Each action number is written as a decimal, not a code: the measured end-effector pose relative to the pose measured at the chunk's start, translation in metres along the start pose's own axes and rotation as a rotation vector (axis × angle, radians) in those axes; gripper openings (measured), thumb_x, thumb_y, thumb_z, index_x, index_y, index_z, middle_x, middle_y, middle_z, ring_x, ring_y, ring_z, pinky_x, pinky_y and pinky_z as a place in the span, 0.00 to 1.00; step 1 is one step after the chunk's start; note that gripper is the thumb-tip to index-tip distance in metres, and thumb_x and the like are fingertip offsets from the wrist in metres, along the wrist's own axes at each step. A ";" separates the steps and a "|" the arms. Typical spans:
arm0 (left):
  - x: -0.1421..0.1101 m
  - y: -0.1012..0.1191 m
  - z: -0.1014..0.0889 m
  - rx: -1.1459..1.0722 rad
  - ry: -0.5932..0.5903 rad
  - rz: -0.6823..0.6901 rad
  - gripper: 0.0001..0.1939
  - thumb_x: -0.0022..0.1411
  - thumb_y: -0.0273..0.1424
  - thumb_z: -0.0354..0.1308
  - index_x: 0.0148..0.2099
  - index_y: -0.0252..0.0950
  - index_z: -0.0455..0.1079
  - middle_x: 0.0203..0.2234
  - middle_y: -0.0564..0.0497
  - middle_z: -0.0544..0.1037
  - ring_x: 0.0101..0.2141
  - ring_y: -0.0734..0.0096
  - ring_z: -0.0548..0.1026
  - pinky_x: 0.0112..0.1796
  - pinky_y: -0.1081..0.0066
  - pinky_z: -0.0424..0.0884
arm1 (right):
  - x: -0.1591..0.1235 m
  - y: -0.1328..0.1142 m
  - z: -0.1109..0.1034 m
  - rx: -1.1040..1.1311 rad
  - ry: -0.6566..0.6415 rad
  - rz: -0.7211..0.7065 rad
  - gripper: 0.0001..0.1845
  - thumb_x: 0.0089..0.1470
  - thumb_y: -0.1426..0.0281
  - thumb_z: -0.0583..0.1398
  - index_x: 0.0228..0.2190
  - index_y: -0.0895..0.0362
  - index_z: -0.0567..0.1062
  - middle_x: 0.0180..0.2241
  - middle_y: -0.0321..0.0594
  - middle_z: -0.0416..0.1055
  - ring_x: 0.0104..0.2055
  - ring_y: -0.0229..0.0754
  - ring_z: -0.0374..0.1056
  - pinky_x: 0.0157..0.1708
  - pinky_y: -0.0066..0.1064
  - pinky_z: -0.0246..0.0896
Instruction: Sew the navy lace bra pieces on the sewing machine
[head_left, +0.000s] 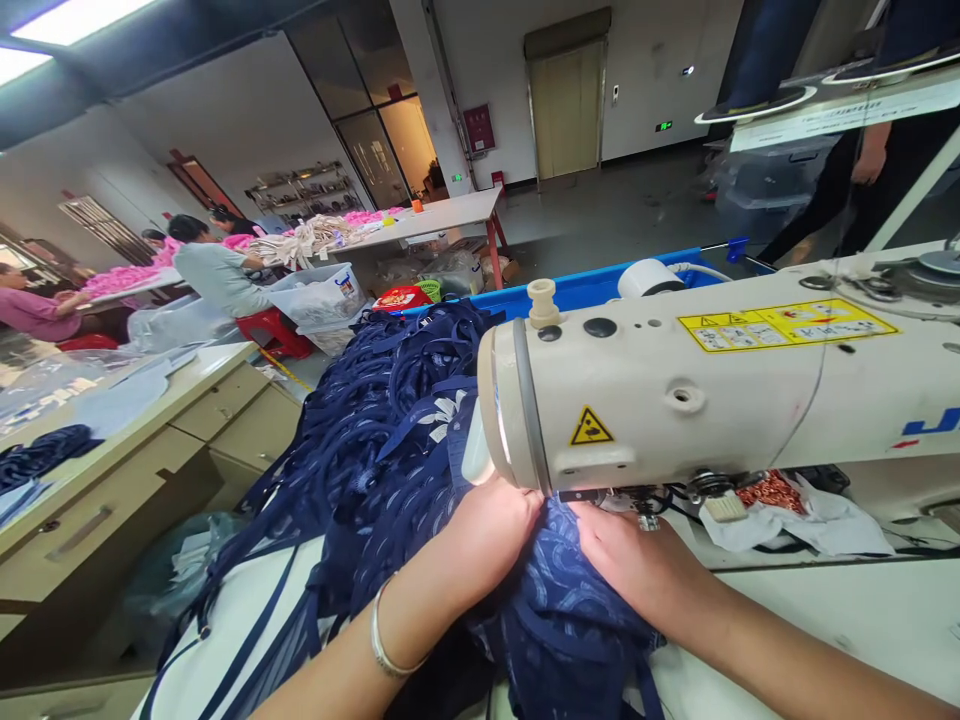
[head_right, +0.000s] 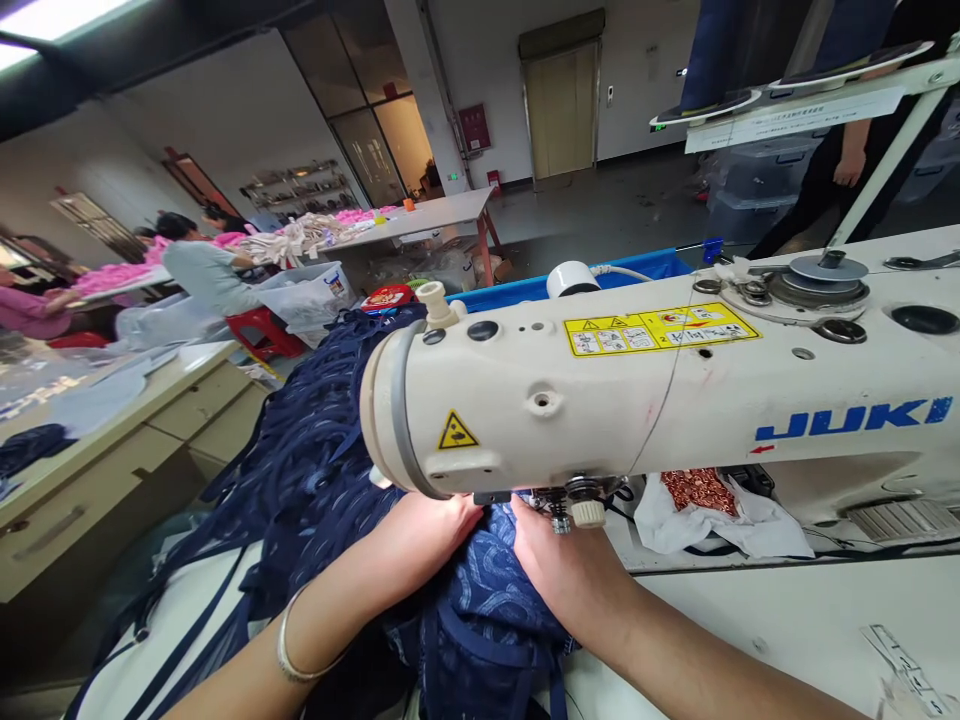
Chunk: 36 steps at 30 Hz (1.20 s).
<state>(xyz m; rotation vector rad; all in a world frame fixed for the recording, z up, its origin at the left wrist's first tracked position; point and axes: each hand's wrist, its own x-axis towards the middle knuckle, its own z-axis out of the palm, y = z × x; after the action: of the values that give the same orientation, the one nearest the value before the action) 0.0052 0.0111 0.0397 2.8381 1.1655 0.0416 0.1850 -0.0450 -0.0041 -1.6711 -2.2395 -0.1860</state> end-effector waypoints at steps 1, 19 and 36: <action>-0.001 -0.001 0.001 -0.014 0.010 0.000 0.12 0.64 0.25 0.50 0.49 0.35 0.68 0.42 0.48 0.76 0.48 0.61 0.71 0.49 0.64 0.69 | 0.000 0.000 0.000 0.012 -0.015 0.008 0.20 0.55 0.76 0.50 0.43 0.48 0.74 0.26 0.32 0.74 0.18 0.36 0.65 0.17 0.27 0.47; -0.002 -0.002 0.002 -0.084 0.075 0.024 0.16 0.69 0.27 0.42 0.47 0.36 0.71 0.47 0.49 0.75 0.53 0.67 0.66 0.55 0.66 0.62 | 0.006 -0.003 -0.008 0.082 -0.107 0.048 0.22 0.54 0.76 0.50 0.44 0.46 0.75 0.26 0.31 0.75 0.21 0.37 0.69 0.21 0.23 0.61; -0.004 -0.003 0.003 -0.060 0.118 0.061 0.14 0.68 0.25 0.44 0.51 0.35 0.68 0.49 0.49 0.74 0.55 0.68 0.65 0.57 0.67 0.60 | 0.008 -0.003 -0.007 0.119 -0.027 0.000 0.20 0.53 0.77 0.49 0.39 0.48 0.76 0.28 0.31 0.76 0.24 0.39 0.72 0.16 0.24 0.59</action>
<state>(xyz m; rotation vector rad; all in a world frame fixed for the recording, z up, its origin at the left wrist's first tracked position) 0.0008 0.0099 0.0360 2.8516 1.0772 0.2462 0.1815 -0.0407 0.0055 -1.6210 -2.2238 -0.0296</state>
